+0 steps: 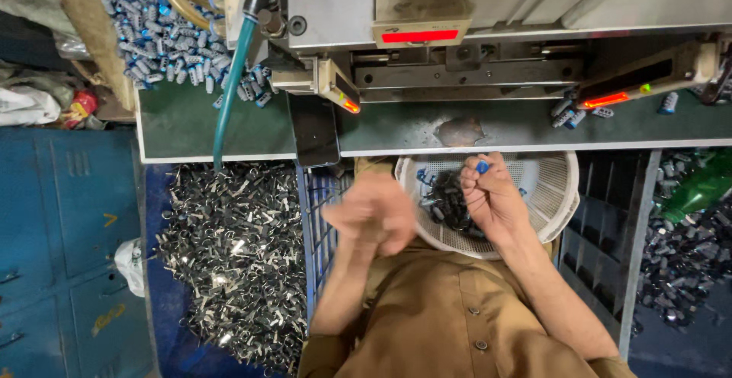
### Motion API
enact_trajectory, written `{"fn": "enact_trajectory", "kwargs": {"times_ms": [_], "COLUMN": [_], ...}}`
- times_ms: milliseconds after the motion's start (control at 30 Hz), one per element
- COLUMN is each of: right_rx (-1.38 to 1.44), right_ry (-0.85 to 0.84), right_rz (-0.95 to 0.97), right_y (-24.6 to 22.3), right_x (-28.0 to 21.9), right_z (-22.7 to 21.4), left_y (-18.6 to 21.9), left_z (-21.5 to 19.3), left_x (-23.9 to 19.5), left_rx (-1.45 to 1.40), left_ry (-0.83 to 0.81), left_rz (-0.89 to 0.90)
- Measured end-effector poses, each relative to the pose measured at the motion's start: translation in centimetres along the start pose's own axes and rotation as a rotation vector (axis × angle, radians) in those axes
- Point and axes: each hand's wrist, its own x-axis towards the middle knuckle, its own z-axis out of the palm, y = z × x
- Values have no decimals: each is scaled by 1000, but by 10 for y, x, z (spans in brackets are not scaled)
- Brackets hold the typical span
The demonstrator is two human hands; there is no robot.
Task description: The person repeatedly picks small cylindrical components from a white basket, places them into a machine slot, and retrieves processed parts. The person also handles metal clips from a blue bin and places them into the machine. The task continues in a repetitive loop throughout the clip.
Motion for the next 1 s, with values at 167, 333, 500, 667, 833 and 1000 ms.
{"fn": "enact_trajectory", "kwargs": {"times_ms": [167,333,500,667,833,1000], "right_rx": [-598,-1295,-1978,-2093,-2178,-1982], "right_ry": [164,-143,-206,-376,-389,-357], "right_rz": [-187,-829,-1259,-1196,-1047,-1307], "right_y": [-5,-27,-40,-51,-59,-65], "right_x": [12,47,90,117,74,-14], "right_z": [36,109,145,144,174,149], "left_y": [-11,-54,-64,-53,-53,-50], "left_z": [-49,-53,-45,-47,-41,-38], "left_x": [14,62,63,71,71,70], "left_rx": [162,319,465,521,550,539], "left_ry": [125,232,265,271,267,299], "left_rz": [78,5,3,35,21,31]}}
